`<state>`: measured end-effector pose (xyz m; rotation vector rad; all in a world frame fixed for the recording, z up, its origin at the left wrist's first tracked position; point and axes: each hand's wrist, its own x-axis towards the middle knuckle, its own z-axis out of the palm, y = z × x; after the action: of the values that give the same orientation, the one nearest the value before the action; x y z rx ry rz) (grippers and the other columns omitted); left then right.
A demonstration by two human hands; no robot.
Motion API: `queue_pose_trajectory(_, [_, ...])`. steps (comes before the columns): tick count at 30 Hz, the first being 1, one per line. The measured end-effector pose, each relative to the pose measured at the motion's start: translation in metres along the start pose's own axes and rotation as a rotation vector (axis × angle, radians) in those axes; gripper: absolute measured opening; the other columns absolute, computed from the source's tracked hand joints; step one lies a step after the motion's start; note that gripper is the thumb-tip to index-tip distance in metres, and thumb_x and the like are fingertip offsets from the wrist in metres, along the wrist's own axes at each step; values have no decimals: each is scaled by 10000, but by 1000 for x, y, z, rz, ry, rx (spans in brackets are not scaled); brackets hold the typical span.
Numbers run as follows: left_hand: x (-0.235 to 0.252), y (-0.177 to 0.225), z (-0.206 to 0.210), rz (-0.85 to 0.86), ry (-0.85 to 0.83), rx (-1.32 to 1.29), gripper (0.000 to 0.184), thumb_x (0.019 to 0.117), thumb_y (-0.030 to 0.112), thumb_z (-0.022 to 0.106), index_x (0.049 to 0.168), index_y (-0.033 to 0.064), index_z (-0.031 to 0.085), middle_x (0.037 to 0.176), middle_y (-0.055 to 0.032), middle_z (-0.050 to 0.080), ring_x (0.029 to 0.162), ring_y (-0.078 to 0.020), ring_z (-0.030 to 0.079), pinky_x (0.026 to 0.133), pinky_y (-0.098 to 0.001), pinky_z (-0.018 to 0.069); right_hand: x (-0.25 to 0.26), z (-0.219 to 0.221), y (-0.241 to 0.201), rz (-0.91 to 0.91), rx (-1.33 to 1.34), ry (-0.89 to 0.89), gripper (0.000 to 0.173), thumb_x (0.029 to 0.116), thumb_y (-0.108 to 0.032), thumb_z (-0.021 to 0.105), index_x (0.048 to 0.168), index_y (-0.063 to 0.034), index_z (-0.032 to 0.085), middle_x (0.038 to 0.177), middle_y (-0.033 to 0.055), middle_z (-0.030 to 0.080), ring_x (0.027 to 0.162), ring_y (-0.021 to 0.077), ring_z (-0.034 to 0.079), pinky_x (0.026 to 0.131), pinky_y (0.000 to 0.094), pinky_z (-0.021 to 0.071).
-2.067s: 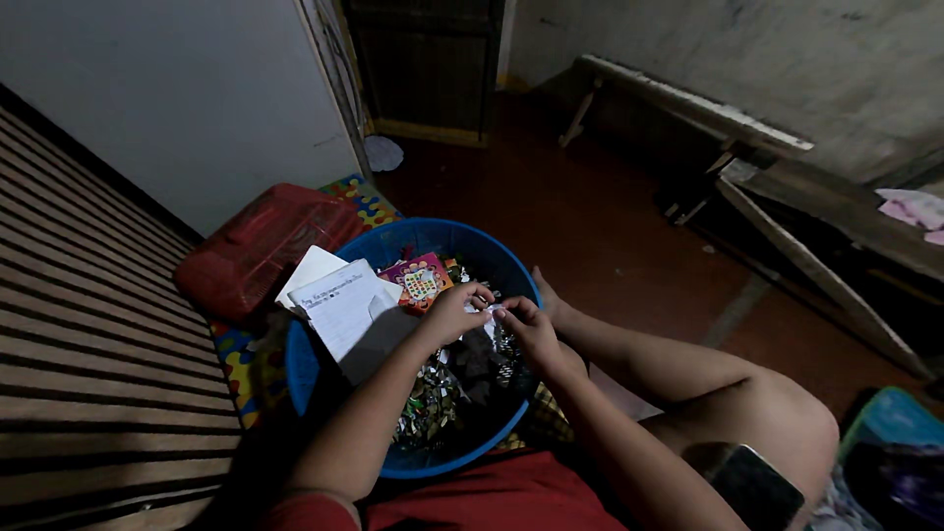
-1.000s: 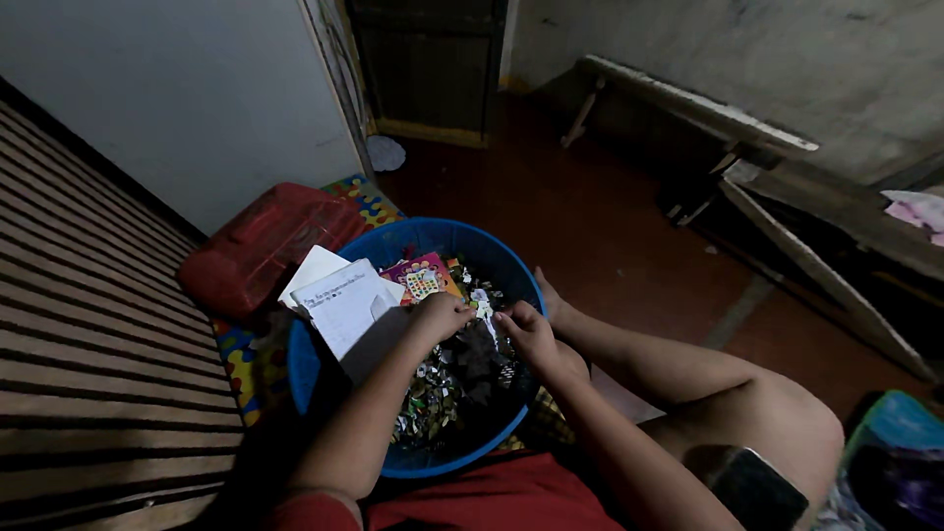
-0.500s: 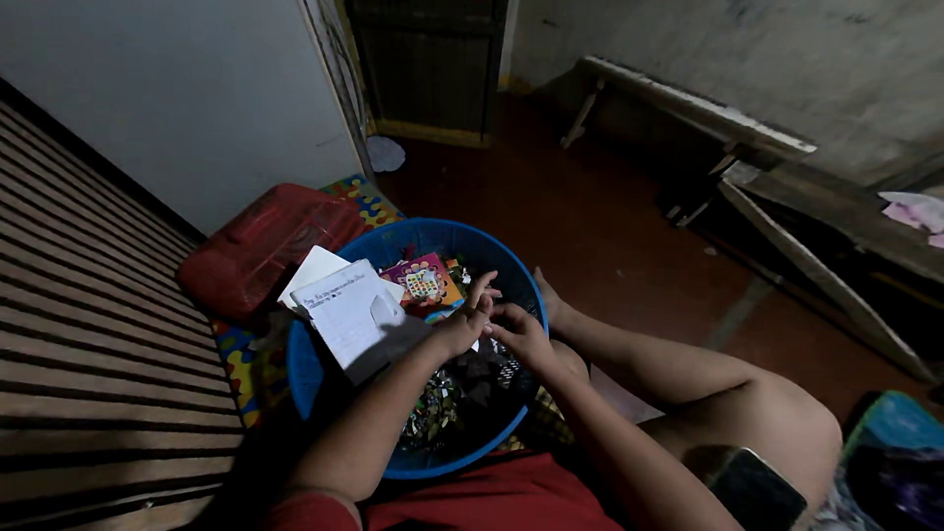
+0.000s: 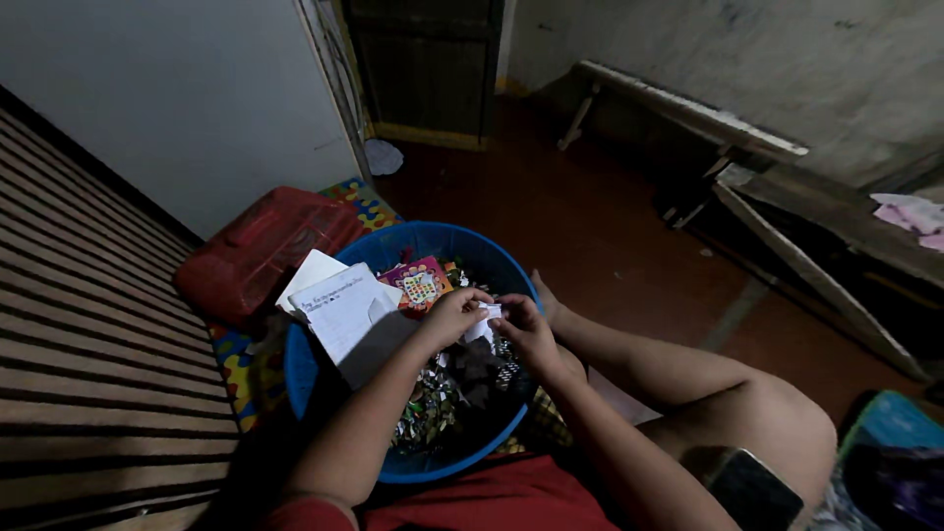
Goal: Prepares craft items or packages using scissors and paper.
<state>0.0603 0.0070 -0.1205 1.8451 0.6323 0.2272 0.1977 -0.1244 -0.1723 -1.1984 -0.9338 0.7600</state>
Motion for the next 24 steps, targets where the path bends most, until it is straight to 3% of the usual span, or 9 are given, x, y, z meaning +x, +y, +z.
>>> queue_pose_trajectory(3, [2,-2,0,22,24,-22,298,987,137,658,1268,38,647,1106,-93,658,957,-122,640,884,-303,543,0,0,0,8,37,19,390,896,-13,718,1218,24,501,852,30,650,749,100,650,732,276,576])
queue_pose_trajectory(6, [1,0,0,5,-1,4,352,999,228,663,1296,40,639,1131,-103,671,963,-135,655,888,-327,553,-1,0,2,29,-37,34,269,899,-32,720,1126,30,588,873,36,670,773,99,659,751,282,583])
queue_pose_trajectory(11, [-4,8,4,-22,-11,159,318,1003,306,664,1146,22,684,991,-77,687,817,-114,645,793,-316,554,-1,-1,0,45,-115,5,150,925,-70,707,1047,8,665,893,22,682,792,56,647,758,242,564])
queue_pose_trajectory(16, [-3,9,4,-26,4,239,365,990,352,680,1118,11,700,1038,-125,691,923,-201,658,880,-416,544,-1,-1,0,54,-146,2,199,930,-87,700,1096,11,651,897,36,679,783,72,648,746,248,565])
queue_pose_trajectory(24, [-1,6,11,5,42,283,317,1052,271,569,1127,-20,670,1056,-161,666,982,-231,639,929,-420,513,-2,-1,0,34,-222,19,99,933,-98,702,974,-11,680,853,10,680,744,34,628,713,218,543])
